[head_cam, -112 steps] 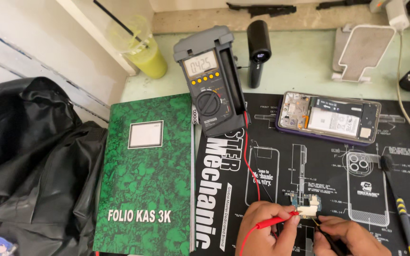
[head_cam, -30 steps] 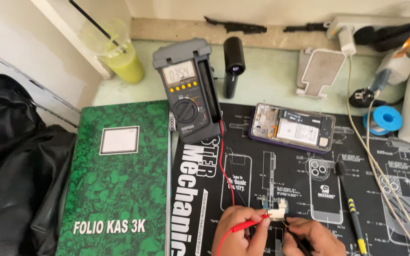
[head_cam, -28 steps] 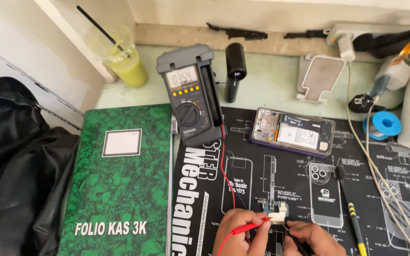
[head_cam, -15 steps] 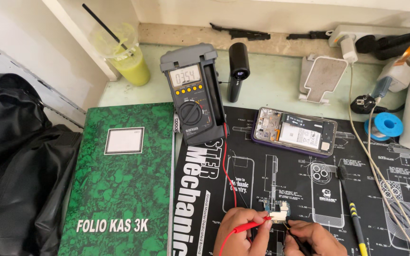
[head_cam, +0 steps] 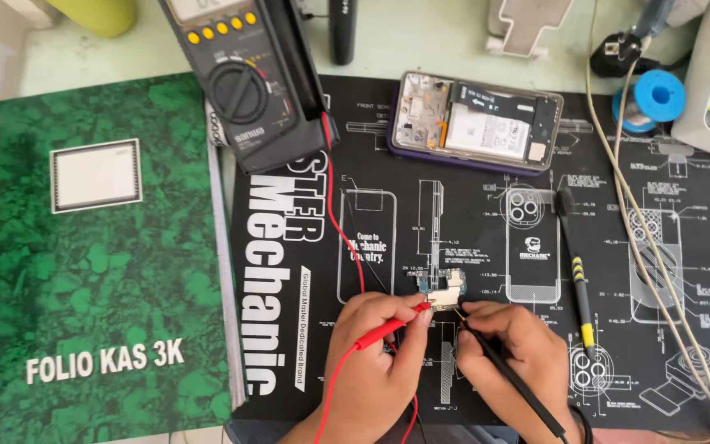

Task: The person uses a multimeter to test a small electronic component, likely a charging port, by touching its contacts with the probes. They repeatedly check the multimeter display and adjust the probes on the component throughout the clip.

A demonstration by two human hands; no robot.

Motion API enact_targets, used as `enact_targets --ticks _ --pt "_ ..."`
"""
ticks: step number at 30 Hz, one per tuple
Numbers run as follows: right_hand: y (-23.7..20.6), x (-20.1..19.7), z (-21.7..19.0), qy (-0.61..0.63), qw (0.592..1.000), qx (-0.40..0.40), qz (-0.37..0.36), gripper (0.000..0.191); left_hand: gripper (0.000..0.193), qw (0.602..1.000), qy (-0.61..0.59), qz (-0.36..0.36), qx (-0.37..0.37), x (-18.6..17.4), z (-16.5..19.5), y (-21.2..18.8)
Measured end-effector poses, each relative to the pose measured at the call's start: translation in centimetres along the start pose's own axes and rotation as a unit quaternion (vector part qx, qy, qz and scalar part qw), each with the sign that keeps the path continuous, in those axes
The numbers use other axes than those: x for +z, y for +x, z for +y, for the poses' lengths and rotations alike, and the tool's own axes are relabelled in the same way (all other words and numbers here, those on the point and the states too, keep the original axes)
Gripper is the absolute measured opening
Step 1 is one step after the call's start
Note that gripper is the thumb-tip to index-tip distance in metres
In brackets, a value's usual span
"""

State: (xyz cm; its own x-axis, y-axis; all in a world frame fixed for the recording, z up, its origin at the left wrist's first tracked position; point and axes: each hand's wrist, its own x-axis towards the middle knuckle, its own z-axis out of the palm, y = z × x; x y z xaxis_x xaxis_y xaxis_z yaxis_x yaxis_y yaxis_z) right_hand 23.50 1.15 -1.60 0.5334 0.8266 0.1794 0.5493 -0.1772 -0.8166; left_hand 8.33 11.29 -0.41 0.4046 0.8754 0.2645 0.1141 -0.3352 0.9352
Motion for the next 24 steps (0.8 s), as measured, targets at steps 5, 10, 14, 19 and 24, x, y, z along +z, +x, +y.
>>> enact_targets --ticks 5,10,14,19,24 --pt "0.23 -0.02 -0.93 -0.016 0.999 0.043 0.000 0.018 0.020 1.000 -0.005 -0.007 0.000 -0.26 0.67 0.44" --pt "0.19 -0.11 -1.01 -0.042 0.998 0.040 0.000 0.019 0.020 1.000 0.002 -0.003 -0.002 -0.20 0.75 0.22" --pt "0.19 -0.18 -1.01 -0.048 0.998 0.031 -0.002 0.020 0.020 1.000 0.001 -0.007 -0.006 -0.19 0.64 0.12" --pt "0.23 -0.22 -0.95 -0.037 0.999 0.027 -0.007 0.020 0.018 1.000 0.001 -0.008 -0.013 -0.19 0.66 0.13" --pt "0.09 -0.28 -0.72 -0.022 0.999 0.021 -0.011 0.020 0.017 0.998 -0.011 -0.017 -0.055 -0.11 0.64 0.05"
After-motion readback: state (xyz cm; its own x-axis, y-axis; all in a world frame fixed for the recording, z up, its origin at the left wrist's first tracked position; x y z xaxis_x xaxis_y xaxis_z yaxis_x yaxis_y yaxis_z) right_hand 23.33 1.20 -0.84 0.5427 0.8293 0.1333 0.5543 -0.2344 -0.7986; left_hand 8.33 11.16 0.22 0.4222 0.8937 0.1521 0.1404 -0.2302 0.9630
